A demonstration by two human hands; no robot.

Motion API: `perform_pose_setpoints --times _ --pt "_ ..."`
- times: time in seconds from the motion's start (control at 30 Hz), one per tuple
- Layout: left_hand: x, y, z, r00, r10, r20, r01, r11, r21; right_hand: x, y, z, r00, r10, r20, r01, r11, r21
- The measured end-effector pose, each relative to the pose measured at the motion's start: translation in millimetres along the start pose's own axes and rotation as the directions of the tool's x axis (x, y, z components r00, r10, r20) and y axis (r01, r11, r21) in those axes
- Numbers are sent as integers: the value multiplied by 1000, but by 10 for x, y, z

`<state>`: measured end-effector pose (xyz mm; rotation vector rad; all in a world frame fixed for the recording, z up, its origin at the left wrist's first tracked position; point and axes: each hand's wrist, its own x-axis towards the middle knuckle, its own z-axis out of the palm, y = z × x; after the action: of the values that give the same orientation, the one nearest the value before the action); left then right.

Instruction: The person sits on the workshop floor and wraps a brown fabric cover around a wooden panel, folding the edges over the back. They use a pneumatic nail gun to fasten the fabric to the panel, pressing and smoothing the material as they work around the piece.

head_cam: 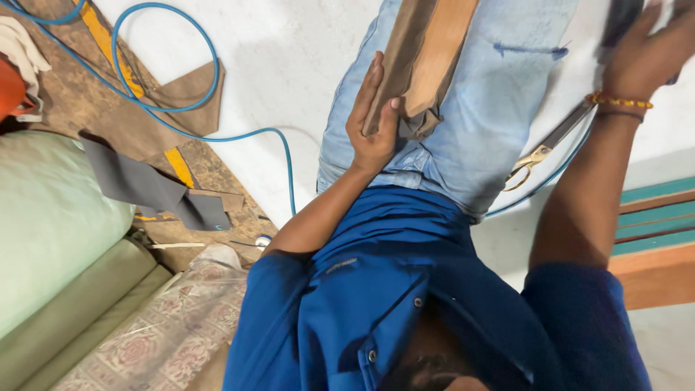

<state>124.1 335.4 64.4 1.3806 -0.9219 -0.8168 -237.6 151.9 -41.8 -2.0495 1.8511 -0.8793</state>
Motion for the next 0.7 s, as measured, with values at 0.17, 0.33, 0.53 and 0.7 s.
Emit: perform_pose_setpoints --times 0.17,0.33,0.53,0.7 --pt "-49 -65 38 998 -60 -9 60 997 -48 -211 499 351 984 -70 165 101 978 -185" --pt "-10 -64 34 999 -23 22 23 1000 -15 35 698 250 984 -42 176 72 983 -170" --pt "-6 -42 -11 998 -46 47 46 999 -1 -40 -102 -1280 634 435 640 -697 678 231" --pt "-63 -97 -9 997 -59 40 61 997 -50 -250 -1722 -2015 604 112 789 -686 577 443"
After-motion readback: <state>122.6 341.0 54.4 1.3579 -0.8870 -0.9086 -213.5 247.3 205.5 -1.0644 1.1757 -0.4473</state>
